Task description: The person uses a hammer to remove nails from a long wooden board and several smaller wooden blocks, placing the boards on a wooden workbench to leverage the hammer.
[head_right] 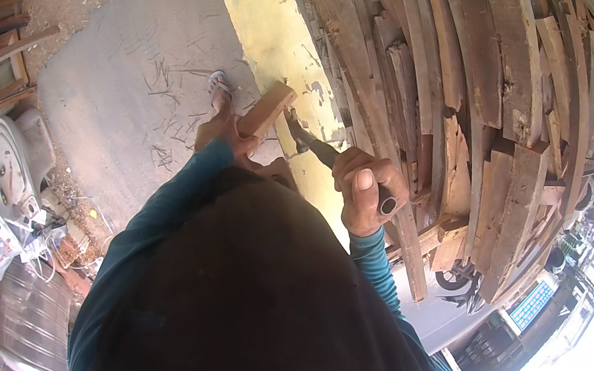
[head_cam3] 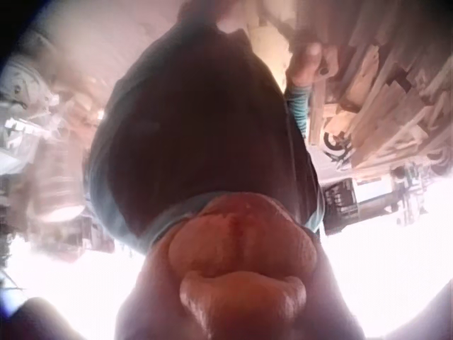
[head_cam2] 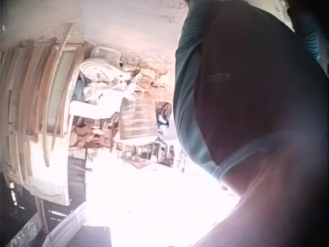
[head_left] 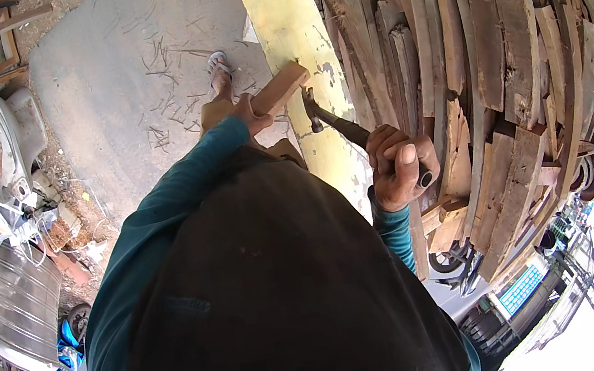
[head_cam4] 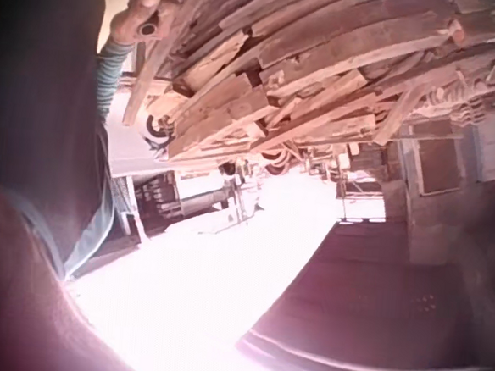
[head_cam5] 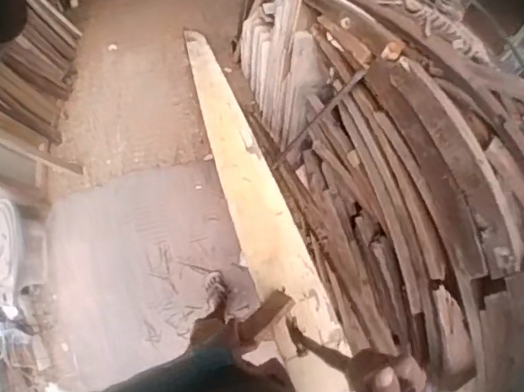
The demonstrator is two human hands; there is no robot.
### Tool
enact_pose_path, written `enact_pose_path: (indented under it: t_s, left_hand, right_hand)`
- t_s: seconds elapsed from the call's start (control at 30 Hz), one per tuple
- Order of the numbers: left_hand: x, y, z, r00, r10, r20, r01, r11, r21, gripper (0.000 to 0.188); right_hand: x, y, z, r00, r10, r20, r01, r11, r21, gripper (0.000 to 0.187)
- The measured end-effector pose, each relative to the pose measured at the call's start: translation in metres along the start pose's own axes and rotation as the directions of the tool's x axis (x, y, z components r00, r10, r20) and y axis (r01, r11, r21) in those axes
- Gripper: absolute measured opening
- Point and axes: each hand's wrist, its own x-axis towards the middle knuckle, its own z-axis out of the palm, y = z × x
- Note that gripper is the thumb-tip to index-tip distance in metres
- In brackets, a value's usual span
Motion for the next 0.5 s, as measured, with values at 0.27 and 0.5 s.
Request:
enact_pose_path:
  t_s: [0.27, 0.5]
  left_hand:
    - [-0.068, 0.051, -0.011, 0.902, 0.108, 0.419, 0.424, -0.033, -0.905, 0.044]
    - [0.008, -0.008, 0.037, 0.925, 0.165, 0.341, 0.353, -0.052, -0.934, 0.05]
  right_hand:
    - [-0.059, -0.047, -0.017, 0.996, 0.074, 0.058, -0.083, 0.982, 0.172, 0.028]
    - [-0.064, -0.049, -0.024, 0.893, 0.192, 0.406, -0.111, 0.97, -0.214, 0.03]
